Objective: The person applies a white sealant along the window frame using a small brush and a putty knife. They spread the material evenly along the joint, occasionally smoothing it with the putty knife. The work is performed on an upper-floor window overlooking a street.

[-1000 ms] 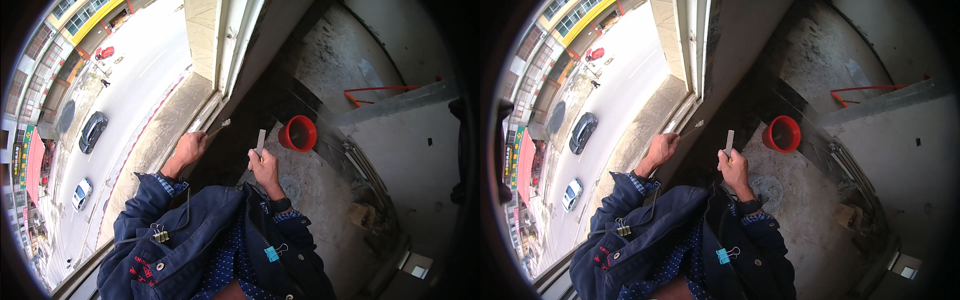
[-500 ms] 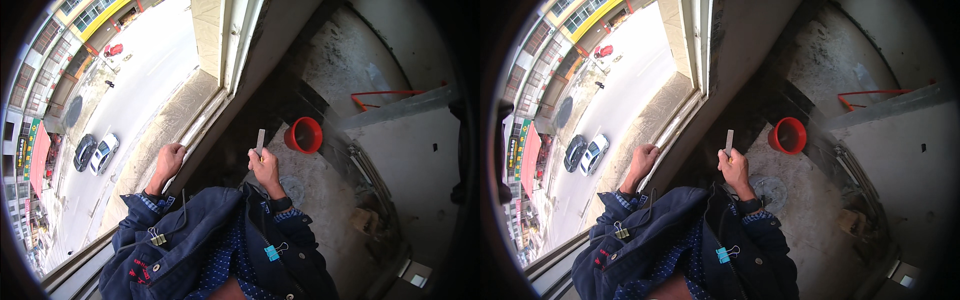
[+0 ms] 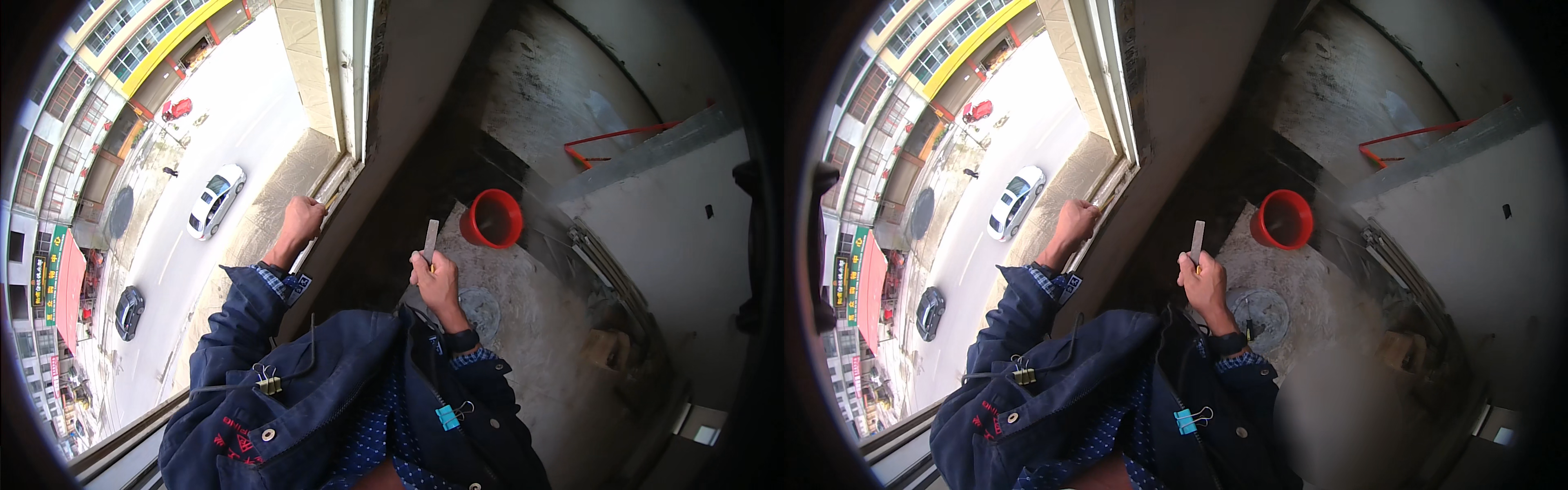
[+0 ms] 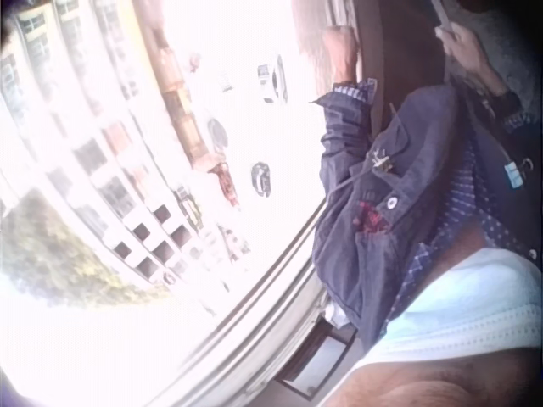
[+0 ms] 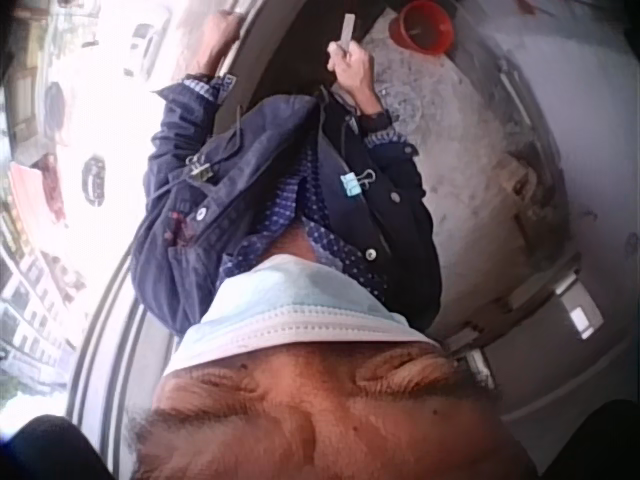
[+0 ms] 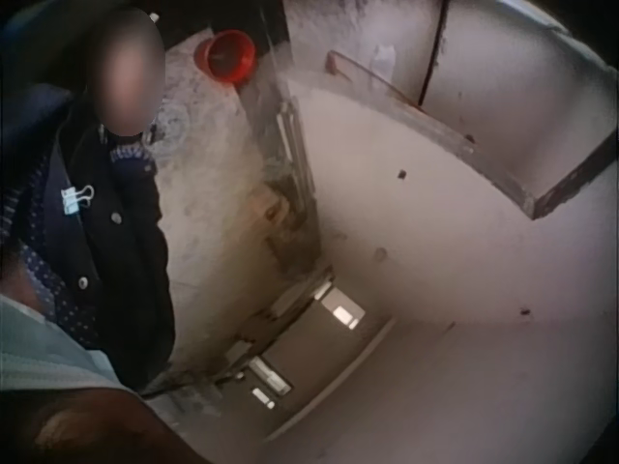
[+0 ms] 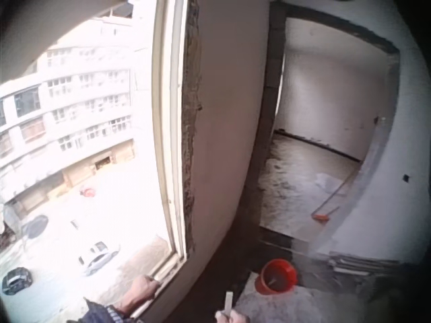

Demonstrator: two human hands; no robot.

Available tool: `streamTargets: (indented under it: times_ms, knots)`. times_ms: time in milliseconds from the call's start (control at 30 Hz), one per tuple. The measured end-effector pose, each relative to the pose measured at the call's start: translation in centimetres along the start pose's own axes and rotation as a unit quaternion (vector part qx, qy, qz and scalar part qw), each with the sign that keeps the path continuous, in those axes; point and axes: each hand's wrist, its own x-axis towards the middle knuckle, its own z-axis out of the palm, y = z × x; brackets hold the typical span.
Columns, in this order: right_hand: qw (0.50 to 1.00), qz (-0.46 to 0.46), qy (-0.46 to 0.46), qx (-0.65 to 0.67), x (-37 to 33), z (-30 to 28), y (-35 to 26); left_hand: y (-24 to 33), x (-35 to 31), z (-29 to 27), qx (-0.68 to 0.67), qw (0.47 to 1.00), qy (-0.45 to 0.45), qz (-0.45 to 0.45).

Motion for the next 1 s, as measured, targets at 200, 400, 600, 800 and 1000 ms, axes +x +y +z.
streamTargets:
  times_ms: [200,400,600,800,1000]
  knots:
    - [1.0,0.013,0.019,-0.02,-0.9,-1.0,0.5,0.6,3.2,2.1,-0.029,0.999,0.007,0.014]
    - [0.999,0.015,0.022,-0.028,-1.2,-0.8,0.4,-0.8,5.2,3.6,-0.02,0.998,0.021,0.049]
    - [0.999,0.015,0.01,-0.045,-0.9,-0.6,0.3,-1.4,4.7,4.0,-0.053,0.996,0.032,0.066]
    - [0.998,0.006,0.01,-0.055,-0.3,-0.4,0.1,-2.4,4.6,4.1,-0.08,0.994,0.026,0.073]
    - [0.998,0.002,0.001,-0.058,0.2,0.0,-0.1,-2.7,4.3,3.9,-0.07,0.994,0.033,0.079]
